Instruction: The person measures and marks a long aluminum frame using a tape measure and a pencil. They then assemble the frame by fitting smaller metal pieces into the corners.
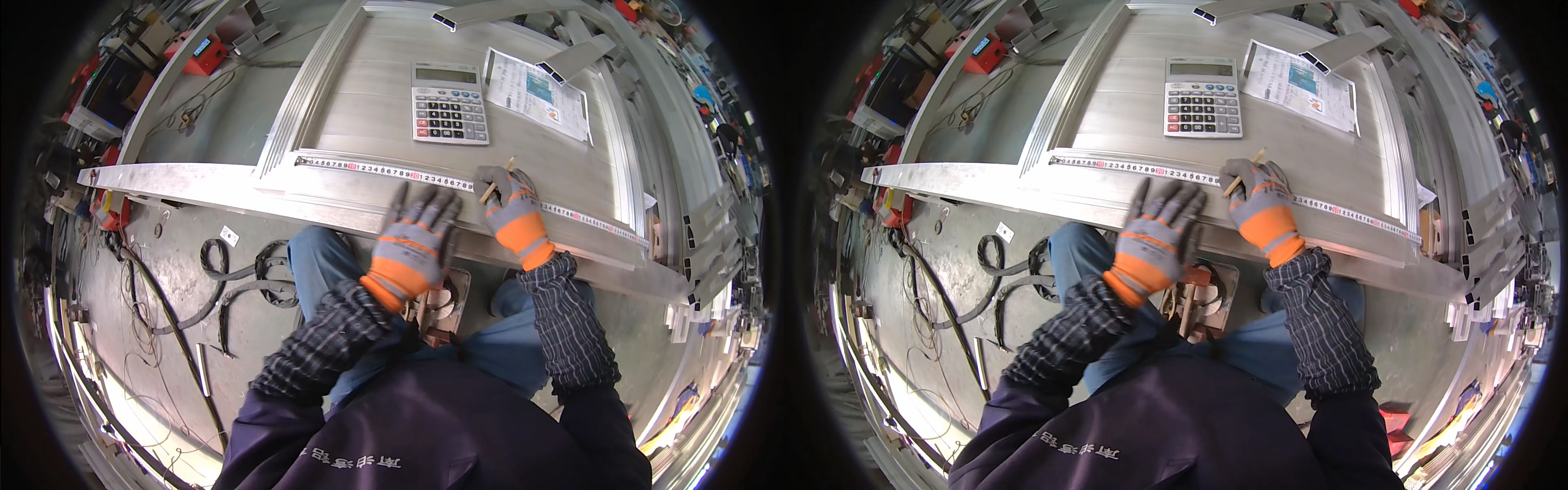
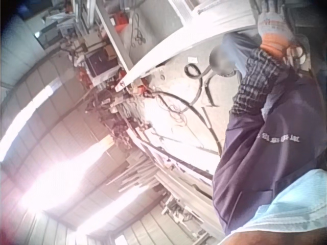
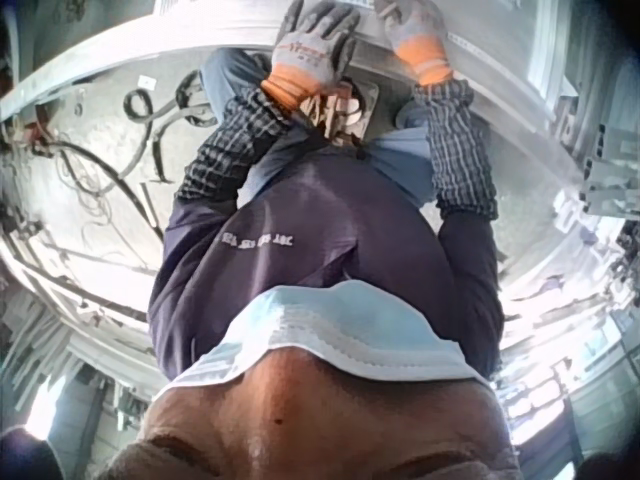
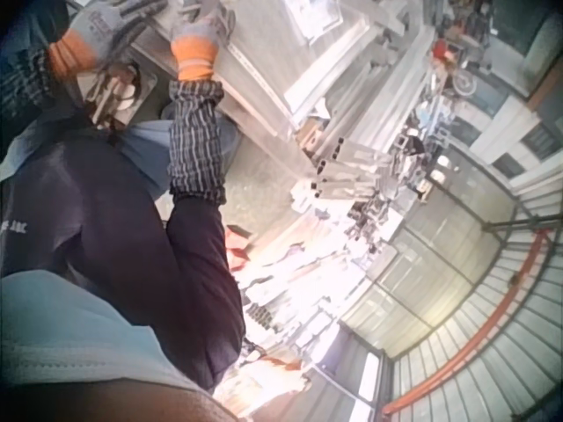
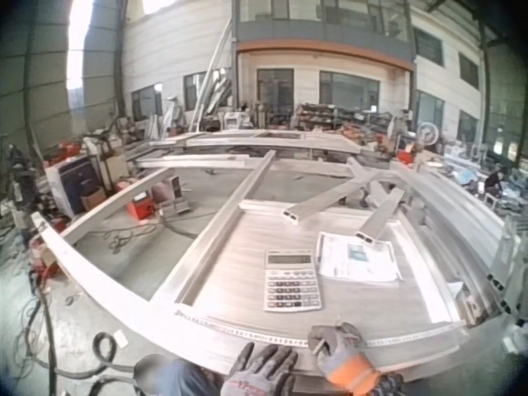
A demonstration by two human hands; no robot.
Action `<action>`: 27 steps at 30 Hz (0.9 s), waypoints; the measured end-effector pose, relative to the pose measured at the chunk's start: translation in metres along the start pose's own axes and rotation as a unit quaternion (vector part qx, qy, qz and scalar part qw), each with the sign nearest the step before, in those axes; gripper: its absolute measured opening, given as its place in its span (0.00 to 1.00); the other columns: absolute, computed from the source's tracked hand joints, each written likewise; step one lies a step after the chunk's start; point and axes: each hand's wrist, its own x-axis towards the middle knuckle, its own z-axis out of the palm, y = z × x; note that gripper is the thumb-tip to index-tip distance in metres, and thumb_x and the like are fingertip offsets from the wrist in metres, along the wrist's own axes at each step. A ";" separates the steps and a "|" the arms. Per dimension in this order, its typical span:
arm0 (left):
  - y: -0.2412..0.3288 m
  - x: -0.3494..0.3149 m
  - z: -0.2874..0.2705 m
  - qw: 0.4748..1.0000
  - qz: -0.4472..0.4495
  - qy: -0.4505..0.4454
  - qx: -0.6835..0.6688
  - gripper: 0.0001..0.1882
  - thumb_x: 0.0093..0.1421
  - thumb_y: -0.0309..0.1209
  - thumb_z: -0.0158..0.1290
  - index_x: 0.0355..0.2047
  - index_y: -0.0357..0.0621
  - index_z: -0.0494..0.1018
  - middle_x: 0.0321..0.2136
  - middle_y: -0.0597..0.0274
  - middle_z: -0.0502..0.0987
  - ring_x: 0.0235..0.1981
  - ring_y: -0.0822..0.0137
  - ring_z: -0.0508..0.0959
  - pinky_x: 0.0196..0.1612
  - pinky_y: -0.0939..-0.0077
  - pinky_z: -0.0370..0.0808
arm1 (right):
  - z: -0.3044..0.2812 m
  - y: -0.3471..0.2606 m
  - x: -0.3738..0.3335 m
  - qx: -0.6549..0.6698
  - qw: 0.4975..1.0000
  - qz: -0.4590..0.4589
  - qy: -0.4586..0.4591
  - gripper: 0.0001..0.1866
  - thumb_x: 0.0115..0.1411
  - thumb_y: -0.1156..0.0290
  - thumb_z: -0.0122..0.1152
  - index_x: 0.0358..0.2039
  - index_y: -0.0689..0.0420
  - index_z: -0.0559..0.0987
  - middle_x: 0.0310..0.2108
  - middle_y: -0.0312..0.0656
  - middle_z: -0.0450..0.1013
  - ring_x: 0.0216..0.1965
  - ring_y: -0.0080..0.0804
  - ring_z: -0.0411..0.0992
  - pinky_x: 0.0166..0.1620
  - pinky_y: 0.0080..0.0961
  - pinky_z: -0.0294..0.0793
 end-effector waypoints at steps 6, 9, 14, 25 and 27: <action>-0.054 -0.020 -0.042 0.990 -0.080 -0.018 0.118 0.27 0.72 0.36 0.56 0.71 0.55 0.77 0.70 0.60 0.77 0.71 0.52 0.75 0.84 0.39 0.50 | 0.006 0.013 -0.004 -0.057 0.998 0.021 -0.015 0.14 0.64 0.65 0.64 0.51 0.44 0.83 0.48 0.45 0.85 0.52 0.54 0.81 0.67 0.48 0.73; -0.116 -0.035 -0.052 0.983 -0.117 0.068 0.121 0.28 0.70 0.32 0.61 0.71 0.52 0.76 0.69 0.49 0.77 0.71 0.44 0.74 0.80 0.41 0.60 | 0.010 0.013 -0.005 -0.089 0.993 0.049 -0.053 0.18 0.64 0.61 0.64 0.54 0.47 0.82 0.50 0.51 0.84 0.55 0.56 0.80 0.69 0.49 0.72; -0.163 -0.019 -0.048 0.985 -0.136 0.014 0.107 0.26 0.74 0.41 0.59 0.70 0.51 0.78 0.71 0.45 0.76 0.75 0.35 0.68 0.77 0.44 0.65 | 0.014 0.007 -0.011 -0.166 0.986 -0.009 -0.021 0.23 0.65 0.59 0.64 0.59 0.54 0.81 0.51 0.54 0.84 0.56 0.59 0.80 0.69 0.51 0.72; -0.187 -0.033 -0.027 0.991 -0.095 0.054 0.081 0.23 0.80 0.36 0.50 0.70 0.48 0.79 0.73 0.44 0.73 0.77 0.36 0.66 0.79 0.46 0.64 | 0.065 -0.084 -0.042 -0.132 0.973 -0.188 -0.032 0.29 0.66 0.55 0.63 0.64 0.55 0.78 0.73 0.48 0.73 0.71 0.51 0.73 0.83 0.56 0.52; -0.184 -0.030 -0.029 0.992 -0.090 0.045 0.083 0.24 0.81 0.38 0.48 0.73 0.49 0.76 0.75 0.46 0.72 0.78 0.37 0.65 0.80 0.46 0.63 | 0.030 -0.055 -0.054 -0.124 0.981 -0.144 -0.033 0.20 0.66 0.59 0.64 0.55 0.52 0.80 0.74 0.44 0.74 0.71 0.49 0.73 0.82 0.54 0.55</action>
